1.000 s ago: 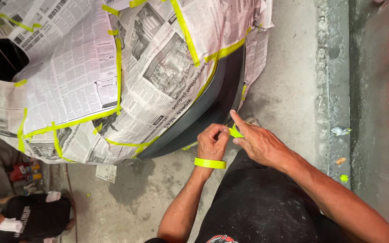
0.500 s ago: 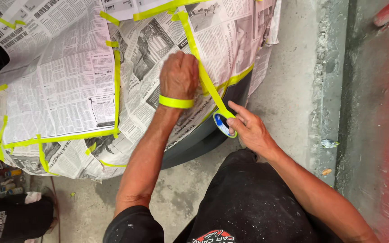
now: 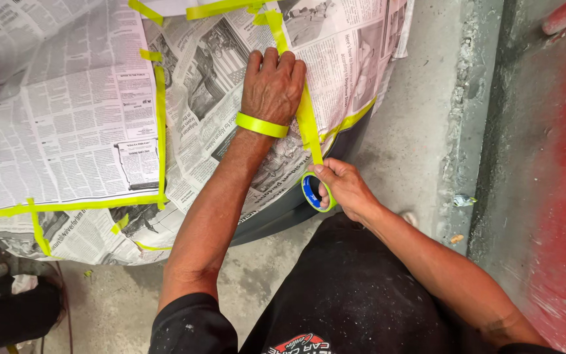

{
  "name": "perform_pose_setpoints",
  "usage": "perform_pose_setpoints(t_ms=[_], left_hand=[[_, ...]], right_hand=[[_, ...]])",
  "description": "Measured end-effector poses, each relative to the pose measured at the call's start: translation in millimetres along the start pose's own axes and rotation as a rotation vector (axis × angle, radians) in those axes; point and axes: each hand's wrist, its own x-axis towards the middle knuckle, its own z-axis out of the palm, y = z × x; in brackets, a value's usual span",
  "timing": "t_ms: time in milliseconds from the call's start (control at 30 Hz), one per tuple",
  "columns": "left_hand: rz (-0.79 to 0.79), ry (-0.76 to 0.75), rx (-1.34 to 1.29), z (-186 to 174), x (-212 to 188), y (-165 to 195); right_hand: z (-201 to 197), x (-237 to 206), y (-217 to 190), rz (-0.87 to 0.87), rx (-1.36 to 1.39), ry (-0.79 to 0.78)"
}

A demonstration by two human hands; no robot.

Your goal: The person masks a car bumper with newspaper, securing the paper edges with yellow masking tape. They press the tape along the panel seams, tear pieces from the tape roll, and work around the bumper to cover the painted surface before refinishing.

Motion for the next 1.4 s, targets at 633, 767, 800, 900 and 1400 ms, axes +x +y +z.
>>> perform_pose_setpoints(t_ms=[633,767,800,900,1400], left_hand=[[-0.293,-0.418,-0.137,-42.0,-65.7,91.5],[-0.309,-0.423,-0.083,-36.3,-67.6,92.5],[-0.313,-0.426,-0.066,-36.5,-67.4,95.1],[-0.322,-0.417,-0.024,-36.4,-62.1,100.5],[-0.216,-0.405,0.091,-49.0,-77.5,142.0]], right_hand=[[-8.0,23.7,14.2,0.034,0.285,-0.147],[-14.9,29.9,19.6,0.278,0.514,-0.196],[-15.9,30.5,23.3,0.324,0.597,-0.219],[-14.4,34.0,38.9,0.366,0.791,-0.258],[-103.2,-32.8,55.6,0.141,-0.053,-0.19]])
